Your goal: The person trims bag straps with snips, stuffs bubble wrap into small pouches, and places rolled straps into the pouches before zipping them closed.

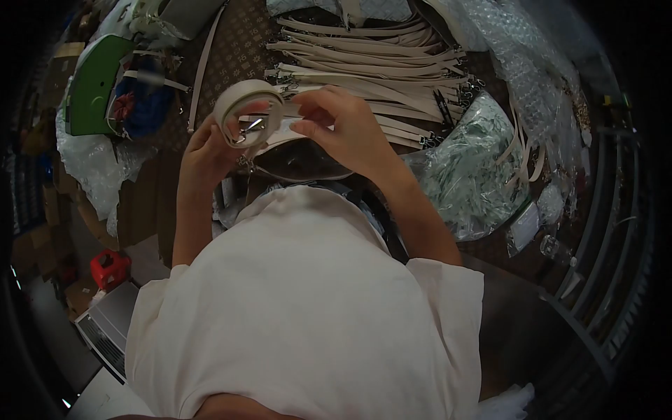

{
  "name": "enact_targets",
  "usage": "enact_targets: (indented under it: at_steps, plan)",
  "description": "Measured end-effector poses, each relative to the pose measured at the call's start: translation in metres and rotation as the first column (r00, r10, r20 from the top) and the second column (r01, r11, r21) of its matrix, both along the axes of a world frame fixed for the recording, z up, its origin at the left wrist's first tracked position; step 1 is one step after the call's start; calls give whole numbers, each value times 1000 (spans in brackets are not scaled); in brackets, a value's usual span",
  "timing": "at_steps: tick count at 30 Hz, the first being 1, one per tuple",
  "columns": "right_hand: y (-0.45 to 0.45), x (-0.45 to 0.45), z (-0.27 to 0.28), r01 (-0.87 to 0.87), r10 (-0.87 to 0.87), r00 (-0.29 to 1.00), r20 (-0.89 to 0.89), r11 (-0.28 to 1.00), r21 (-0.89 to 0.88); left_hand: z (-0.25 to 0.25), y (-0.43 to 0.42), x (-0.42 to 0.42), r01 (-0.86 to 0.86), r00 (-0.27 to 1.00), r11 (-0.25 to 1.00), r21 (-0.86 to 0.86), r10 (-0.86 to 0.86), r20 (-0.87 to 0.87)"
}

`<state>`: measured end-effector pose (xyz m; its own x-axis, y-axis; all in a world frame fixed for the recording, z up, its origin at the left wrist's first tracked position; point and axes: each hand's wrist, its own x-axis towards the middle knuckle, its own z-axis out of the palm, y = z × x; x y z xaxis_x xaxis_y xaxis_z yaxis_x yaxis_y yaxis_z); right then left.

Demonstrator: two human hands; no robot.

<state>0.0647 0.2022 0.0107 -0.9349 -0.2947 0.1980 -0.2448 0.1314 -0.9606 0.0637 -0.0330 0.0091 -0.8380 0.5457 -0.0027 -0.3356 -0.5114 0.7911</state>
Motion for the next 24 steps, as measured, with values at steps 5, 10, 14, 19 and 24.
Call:
enact_targets:
  at_steps: [5,10,14,19,24]
  plan:
    - [-8,20,-53,286,29,923,-383,611,738,8,4,-2,-122,897,937,-327,-37,-441]
    - [3,8,-65,127,95,975,-199,498,858,-23,36,17,-140,691,482,-865,-578,-434]
    - [3,6,-72,143,91,969,-229,548,824,-31,55,12,-203,750,226,-953,-590,-300]
    - [6,0,-73,129,134,960,-245,563,816,-39,78,11,-395,590,-41,-918,-777,-219]
    - [7,-6,-77,96,166,957,-236,586,805,-45,87,3,-352,568,-237,-906,-823,-5]
